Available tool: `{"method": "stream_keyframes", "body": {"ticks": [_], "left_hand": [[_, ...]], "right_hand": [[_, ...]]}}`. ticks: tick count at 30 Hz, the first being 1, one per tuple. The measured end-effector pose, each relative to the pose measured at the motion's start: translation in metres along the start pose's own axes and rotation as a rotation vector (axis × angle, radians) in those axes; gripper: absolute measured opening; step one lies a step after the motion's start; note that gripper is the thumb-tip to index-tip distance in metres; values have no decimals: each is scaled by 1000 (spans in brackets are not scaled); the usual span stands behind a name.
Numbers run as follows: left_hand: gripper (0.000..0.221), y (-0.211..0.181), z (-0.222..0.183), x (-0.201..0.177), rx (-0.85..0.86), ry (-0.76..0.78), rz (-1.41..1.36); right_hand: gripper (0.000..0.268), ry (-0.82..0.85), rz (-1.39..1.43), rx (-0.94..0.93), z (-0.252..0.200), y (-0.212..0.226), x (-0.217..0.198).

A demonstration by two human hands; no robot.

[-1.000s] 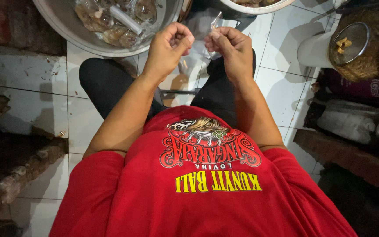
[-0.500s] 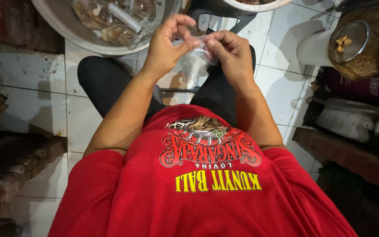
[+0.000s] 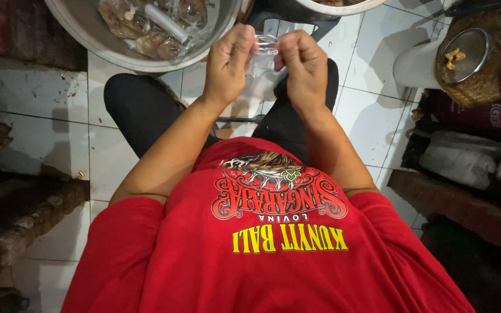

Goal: The person sits on a low stool and packs pieces of raw meat from a large pot into small clear plastic bags. They open each bag, place meat inside, and set the filled bags into a metal bowl.

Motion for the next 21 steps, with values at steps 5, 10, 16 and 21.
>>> {"method": "stream_keyframes", "body": {"ticks": [5,10,16,21], "left_hand": [[39,-36,2,-1,153,-21,-4],[35,-61,0,5,243,1,-65],[37,-30,-6,9,148,-7,-73],[42,39,-5,14,-132,-101,-155]], "right_hand": [[32,-106,93,52,-1,1,-10],[31,-103,76,-80,-10,18,-10],[22,-167,-250,-344,-18,56,4],[30,-108,-1014,-839,-41,71,85]]}}
Point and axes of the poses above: each hand's wrist, its own z-axis towards the middle knuckle, its own x-axis out of the palm, y = z × x, the point moved 10 cm from there along z, towards the middle knuckle, and after that the axes turned 9 degrees about x, right-handed, at the moved point
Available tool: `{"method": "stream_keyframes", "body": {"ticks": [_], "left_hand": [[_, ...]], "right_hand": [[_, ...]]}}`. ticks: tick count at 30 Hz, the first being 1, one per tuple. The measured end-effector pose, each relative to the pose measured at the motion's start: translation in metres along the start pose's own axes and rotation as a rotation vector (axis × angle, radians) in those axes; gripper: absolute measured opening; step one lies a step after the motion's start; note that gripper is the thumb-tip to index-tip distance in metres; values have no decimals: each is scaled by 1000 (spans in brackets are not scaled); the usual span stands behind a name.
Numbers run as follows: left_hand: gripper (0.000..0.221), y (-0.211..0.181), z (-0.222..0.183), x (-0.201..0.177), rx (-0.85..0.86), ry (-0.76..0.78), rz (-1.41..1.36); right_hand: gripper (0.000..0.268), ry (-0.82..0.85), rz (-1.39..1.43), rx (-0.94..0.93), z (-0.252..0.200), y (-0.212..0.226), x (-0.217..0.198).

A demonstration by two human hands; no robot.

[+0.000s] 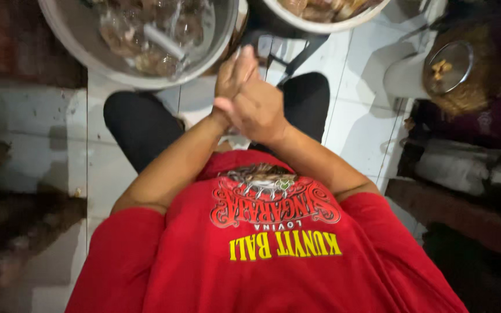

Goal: The person sits on a low stool and packs pieces of raw meat from a large pot into small clear plastic bags. They open each bag, place meat inside, and set the filled bags into a metal bowl.

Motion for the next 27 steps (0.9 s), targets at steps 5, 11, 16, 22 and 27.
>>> {"method": "stream_keyframes", "body": {"ticks": [5,11,16,22,27], "left_hand": [[43,-23,-8,-6,487,82,348],[47,27,4,-24,-24,-40,-74],[39,-12,-5,3,-33,278,-54],[35,-58,17,-10,-233,395,-116],[23,-74,23,7,-56,529,186]], "right_hand": [[38,-30,-74,354,12,-62,8],[28,32,65,-49,-4,-6,18],[33,-125,32,400,4,-114,-3],[44,45,119,199,14,-113,-18],[50,121,195,133,27,-89,-17]]}}
Point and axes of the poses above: each hand's wrist, its own z-axis towards the middle knuckle, its own x-axis out of the palm, y = z × x, the point moved 10 cm from there along z, towards the middle knuckle, and after that the axes turned 9 degrees about x, right-handed, at the moved point
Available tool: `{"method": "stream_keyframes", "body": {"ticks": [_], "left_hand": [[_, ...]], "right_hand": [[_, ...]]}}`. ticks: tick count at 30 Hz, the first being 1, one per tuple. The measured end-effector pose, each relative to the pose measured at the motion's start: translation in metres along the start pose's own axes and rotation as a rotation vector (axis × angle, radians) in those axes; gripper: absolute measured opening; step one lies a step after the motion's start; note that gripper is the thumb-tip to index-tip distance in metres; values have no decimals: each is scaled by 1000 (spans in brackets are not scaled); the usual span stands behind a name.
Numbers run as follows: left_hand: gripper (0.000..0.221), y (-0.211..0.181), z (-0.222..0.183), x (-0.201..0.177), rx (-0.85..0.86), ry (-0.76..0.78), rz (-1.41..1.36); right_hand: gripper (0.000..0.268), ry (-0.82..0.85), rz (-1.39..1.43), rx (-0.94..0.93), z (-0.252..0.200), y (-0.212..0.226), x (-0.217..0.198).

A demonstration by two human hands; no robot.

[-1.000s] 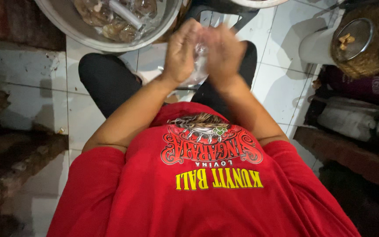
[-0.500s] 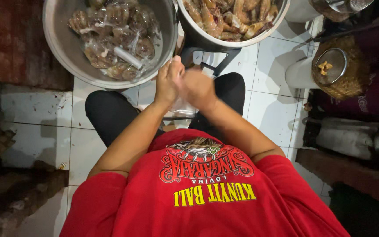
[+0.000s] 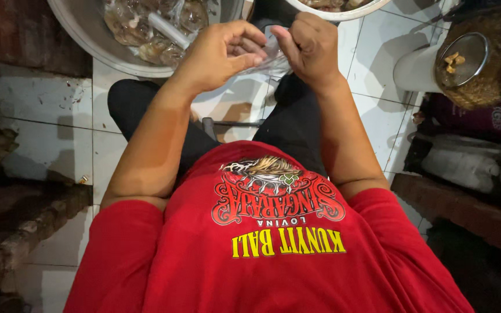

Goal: The person sits on a low stool and packs pieces of raw meat from a large pot into small clear plastic bags. They open each bag, place meat inside, and set the filled bags into a metal bowl.

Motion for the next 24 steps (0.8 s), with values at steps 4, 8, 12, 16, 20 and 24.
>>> {"method": "stream_keyframes", "body": {"ticks": [4,8,12,16,20,24], "left_hand": [[24,6,1,-7,38,-74,31],[29,17,-5,-20,45,-236,35],[31,20,-4,-17,27,-276,-20],[34,13,-5,2,5,-165,-176],[28,2,-10,4,4,-61,-450],[25,-9,-32,-60,142,-193,-558]], "right_hand": [[36,-46,90,123,-9,-16,-2],[29,-165,211,430,-37,-43,-8],[25,43,733,773,-56,-53,45],[30,222,969,702,-49,-38,61],[66,582,1165,518,-43,-24,69],[26,968,870,535,-73,-31,97]]}}
Point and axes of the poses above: each hand's wrist, its own z-axis towards the middle knuckle, its own x-axis out of the palm, y = z × x, the point moved 10 cm from there along z, towards the middle knuckle, and after that the axes turned 9 degrees about x, right-handed, at the moved point
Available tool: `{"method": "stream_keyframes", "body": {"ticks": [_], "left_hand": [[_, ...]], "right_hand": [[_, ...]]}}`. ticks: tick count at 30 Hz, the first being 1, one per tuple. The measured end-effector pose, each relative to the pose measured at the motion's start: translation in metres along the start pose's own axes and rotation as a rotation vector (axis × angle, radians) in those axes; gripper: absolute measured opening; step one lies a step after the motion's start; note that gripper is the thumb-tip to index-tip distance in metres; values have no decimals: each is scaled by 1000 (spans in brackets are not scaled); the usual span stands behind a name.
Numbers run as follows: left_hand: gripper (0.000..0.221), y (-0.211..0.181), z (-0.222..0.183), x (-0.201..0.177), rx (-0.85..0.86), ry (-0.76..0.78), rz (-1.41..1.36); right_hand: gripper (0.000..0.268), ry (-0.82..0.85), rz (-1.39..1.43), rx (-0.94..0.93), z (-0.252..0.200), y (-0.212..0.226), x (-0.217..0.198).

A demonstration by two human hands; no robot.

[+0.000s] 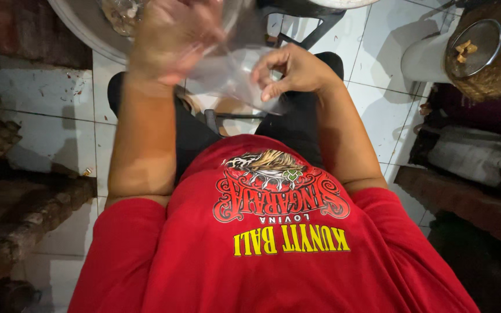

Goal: The person sits on a low stool and packs pieces of raw meat from a large pot into small clear plastic bags. They open each bag, place meat inside, and set the filled bags into a metal bowl.

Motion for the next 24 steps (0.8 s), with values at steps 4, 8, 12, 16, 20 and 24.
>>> {"method": "stream_keyframes", "body": {"ticks": [4,8,12,16,20,24], "left_hand": [[21,-28,-27,-88,115,-276,-115],[18,-41,-57,-160,205,-466,-216],[16,-48,-72,-199,251,-542,-304],[15,-47,-70,-193,204,-481,-255],[22,-46,-65,-165,128,-388,-77],[25,-39,-65,-153,10,-485,-61]], "right_hand": [[15,-49,151,81,-6,-22,-5],[15,-143,438,-146,-26,-11,-23],[17,-255,651,-205,-39,-10,-44],[20,-489,771,-253,-59,-11,-66],[16,-609,743,-352,-74,2,-77],[10,-688,660,-370,-86,8,-87]]}}
Point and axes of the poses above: each hand's wrist, its own z-axis towards the middle knuckle, its own x-axis out of the palm, y = z × x, the point moved 10 cm from there along z, towards the middle knuckle, and after that the axes turned 9 degrees about x, right-handed, at the moved point
